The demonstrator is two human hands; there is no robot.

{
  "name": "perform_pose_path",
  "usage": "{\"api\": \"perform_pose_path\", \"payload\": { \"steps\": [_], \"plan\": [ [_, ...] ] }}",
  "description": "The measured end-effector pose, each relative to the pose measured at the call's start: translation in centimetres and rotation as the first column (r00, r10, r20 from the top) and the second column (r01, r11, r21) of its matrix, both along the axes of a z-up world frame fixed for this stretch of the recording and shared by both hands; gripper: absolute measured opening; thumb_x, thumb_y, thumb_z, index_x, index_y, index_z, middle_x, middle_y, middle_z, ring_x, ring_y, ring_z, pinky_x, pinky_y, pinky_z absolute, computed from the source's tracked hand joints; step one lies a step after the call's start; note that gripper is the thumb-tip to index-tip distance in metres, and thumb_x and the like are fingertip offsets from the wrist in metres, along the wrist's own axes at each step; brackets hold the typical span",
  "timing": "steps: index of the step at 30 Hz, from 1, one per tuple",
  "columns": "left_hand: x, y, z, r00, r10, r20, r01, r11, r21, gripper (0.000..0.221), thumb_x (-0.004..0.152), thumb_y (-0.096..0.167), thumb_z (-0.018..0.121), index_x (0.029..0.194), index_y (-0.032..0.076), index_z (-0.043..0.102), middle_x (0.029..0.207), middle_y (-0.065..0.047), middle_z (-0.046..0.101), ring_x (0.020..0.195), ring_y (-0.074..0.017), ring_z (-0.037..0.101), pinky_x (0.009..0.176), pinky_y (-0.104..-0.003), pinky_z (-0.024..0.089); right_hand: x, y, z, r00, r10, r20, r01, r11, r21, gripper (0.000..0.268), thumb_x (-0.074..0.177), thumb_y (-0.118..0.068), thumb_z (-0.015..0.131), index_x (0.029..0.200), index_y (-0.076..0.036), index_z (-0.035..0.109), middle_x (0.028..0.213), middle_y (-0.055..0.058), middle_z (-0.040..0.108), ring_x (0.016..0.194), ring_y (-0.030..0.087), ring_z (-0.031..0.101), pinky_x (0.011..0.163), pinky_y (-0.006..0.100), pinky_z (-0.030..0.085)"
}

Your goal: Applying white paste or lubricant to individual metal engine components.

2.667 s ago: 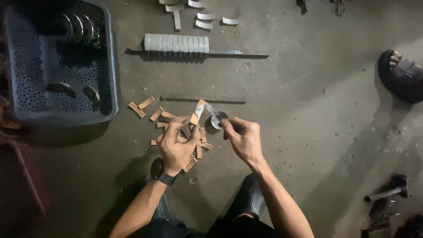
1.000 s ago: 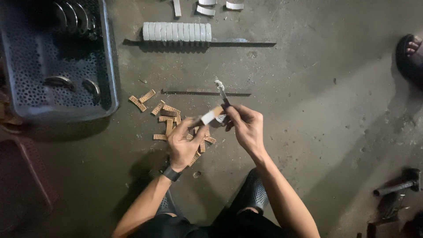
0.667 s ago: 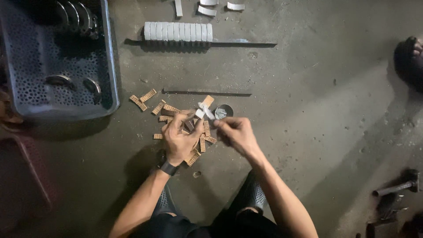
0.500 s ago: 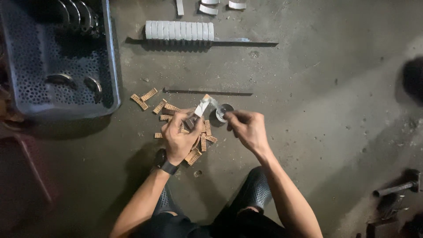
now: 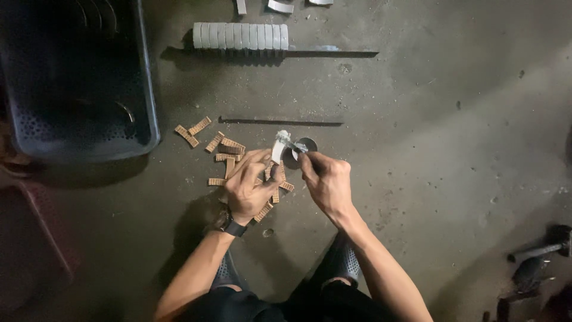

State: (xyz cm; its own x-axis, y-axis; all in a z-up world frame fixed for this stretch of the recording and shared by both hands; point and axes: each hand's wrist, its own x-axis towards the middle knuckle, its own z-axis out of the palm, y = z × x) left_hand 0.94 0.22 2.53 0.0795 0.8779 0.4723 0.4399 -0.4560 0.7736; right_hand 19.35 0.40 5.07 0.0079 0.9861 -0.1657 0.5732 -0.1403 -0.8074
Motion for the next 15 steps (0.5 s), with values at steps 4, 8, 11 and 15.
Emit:
{"api": "perform_pose_path", "payload": {
  "steps": [4,8,11,15],
  "plan": [
    [0.3,-0.2,-1.3,1.0,0.006,-0.014,-0.006,1.0,0.004,0.025,0.09,0.005,0.079,0.098,0.001,0.056,0.109,-0.021,0.073,0.1,-0.0309,0.075,0.082,-0.038,0.066,1.1,0.0,-1.8,0.999,-0.037,0.009,0.037,0.999,0.027,0.023,0.1,-0.018,0.064,0.102,0.001,0.077,0.068,0.01,0.073,0.054,0.012,0.068,0.045,0.029,0.054],
    [-0.8,-1.9,-4.5,0.998,0.054,0.016,-0.05,0.983,-0.176,0.027,0.086,0.009,0.084,0.095,0.003,0.059,0.091,-0.013,0.074,0.078,-0.0191,0.074,0.066,-0.031,0.062,3.7,0.5,-3.4,0.984,-0.149,0.095,0.158,0.983,-0.094,0.024,0.101,-0.02,0.062,0.1,-0.001,0.078,0.066,0.008,0.072,0.047,0.013,0.062,0.038,0.032,0.047],
    [-0.5,-0.6,-2.1,0.985,0.169,-0.042,-0.173,0.973,-0.15,0.026,0.084,0.01,0.081,0.103,0.004,0.064,0.093,-0.014,0.075,0.084,-0.0196,0.074,0.071,-0.034,0.061,4.0,0.6,-2.6,0.959,-0.272,-0.075,0.263,0.959,-0.107,0.022,0.101,-0.017,0.066,0.097,0.0,0.079,0.066,0.008,0.072,0.052,0.01,0.061,0.046,0.027,0.048],
    [-2.4,0.1,-6.0,0.961,0.1,0.259,0.007,0.924,-0.382,0.024,0.095,0.009,0.077,0.115,0.004,0.064,0.103,-0.012,0.076,0.093,-0.0178,0.075,0.079,-0.034,0.066,4.5,0.5,-4.0,0.969,-0.222,-0.105,0.207,0.969,-0.136,0.021,0.099,-0.017,0.065,0.1,-0.002,0.079,0.068,0.005,0.074,0.052,0.008,0.062,0.043,0.025,0.047]
  ]
}}
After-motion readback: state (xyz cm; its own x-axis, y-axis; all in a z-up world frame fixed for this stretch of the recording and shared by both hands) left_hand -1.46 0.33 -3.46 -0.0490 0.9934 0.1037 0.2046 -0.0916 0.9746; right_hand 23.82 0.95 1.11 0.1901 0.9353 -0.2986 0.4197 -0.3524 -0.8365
